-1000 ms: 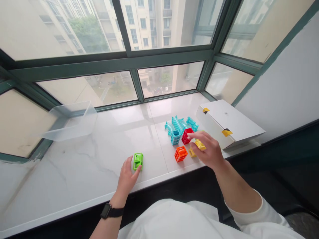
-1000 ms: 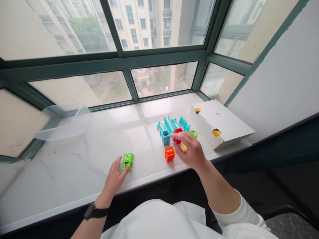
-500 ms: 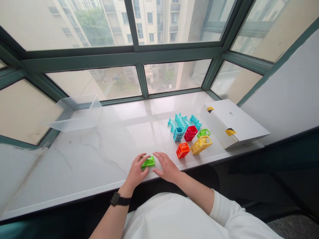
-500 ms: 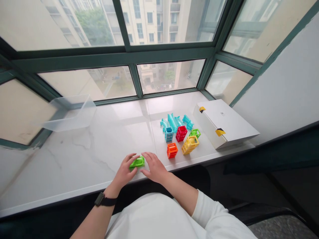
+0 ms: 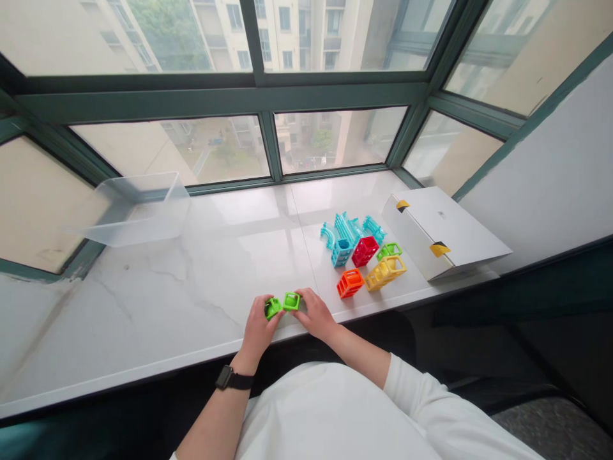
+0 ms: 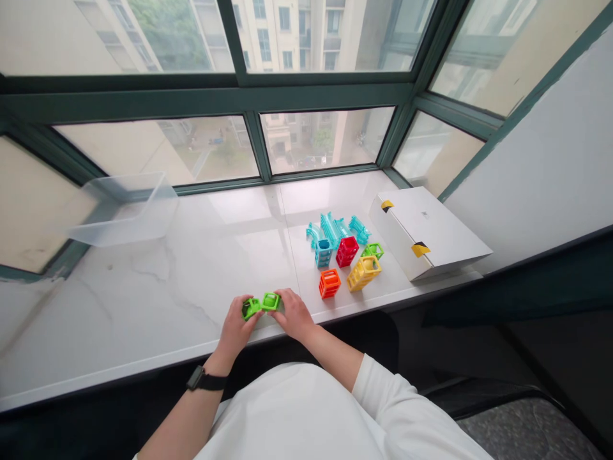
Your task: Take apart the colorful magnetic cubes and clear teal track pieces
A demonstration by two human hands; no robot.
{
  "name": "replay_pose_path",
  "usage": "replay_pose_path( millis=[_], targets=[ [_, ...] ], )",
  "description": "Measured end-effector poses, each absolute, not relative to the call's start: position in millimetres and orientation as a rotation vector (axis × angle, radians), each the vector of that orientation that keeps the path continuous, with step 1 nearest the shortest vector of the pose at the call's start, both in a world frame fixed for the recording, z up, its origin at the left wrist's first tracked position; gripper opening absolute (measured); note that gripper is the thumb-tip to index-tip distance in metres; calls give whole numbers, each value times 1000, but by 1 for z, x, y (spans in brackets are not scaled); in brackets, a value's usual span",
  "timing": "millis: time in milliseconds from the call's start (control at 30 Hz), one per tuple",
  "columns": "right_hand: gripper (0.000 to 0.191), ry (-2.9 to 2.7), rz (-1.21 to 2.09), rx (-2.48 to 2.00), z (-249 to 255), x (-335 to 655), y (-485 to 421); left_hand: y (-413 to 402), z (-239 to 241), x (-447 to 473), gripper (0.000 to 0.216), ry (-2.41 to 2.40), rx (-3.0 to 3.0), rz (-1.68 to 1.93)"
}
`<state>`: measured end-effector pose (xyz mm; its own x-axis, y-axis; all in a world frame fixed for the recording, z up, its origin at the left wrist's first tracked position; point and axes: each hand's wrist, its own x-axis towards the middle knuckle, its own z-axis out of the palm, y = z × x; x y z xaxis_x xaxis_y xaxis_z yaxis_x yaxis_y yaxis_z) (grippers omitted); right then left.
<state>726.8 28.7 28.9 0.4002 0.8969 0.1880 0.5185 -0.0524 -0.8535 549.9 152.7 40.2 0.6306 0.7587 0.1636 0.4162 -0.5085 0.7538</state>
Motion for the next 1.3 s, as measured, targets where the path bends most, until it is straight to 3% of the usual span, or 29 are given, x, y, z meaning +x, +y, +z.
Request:
replay_pose_path(
  millis=[300, 500, 600, 733, 900, 1000, 1067, 1300],
  targets=[
    [45, -918, 731, -1529, 39, 725, 15, 152, 39, 553, 33, 887, 2254, 720],
    [47, -895, 842, -1447, 41, 726, 1, 161, 43, 568, 50, 1001, 2495, 674],
    [48, -827, 871, -1392, 35, 727, 3, 154, 50, 573, 47, 1079, 2558, 801],
    [51, -796, 880, -1327, 25, 728, 8, 129, 58, 573, 43, 801, 2533, 835],
    [72, -852, 894, -1276, 33, 725, 1, 106, 66, 572, 49, 664, 2322, 684],
    [96, -1005, 748, -1344, 52, 717, -11, 103, 81, 572, 50, 715, 2213, 726],
    [98, -1096, 543, -1416, 69, 713, -20, 101, 95, 574, 50, 706, 2141, 740],
    [64, -1235, -26, -1373, 131, 732, -55, 79, 150, 596, 41, 619, 1910, 727]
  ],
)
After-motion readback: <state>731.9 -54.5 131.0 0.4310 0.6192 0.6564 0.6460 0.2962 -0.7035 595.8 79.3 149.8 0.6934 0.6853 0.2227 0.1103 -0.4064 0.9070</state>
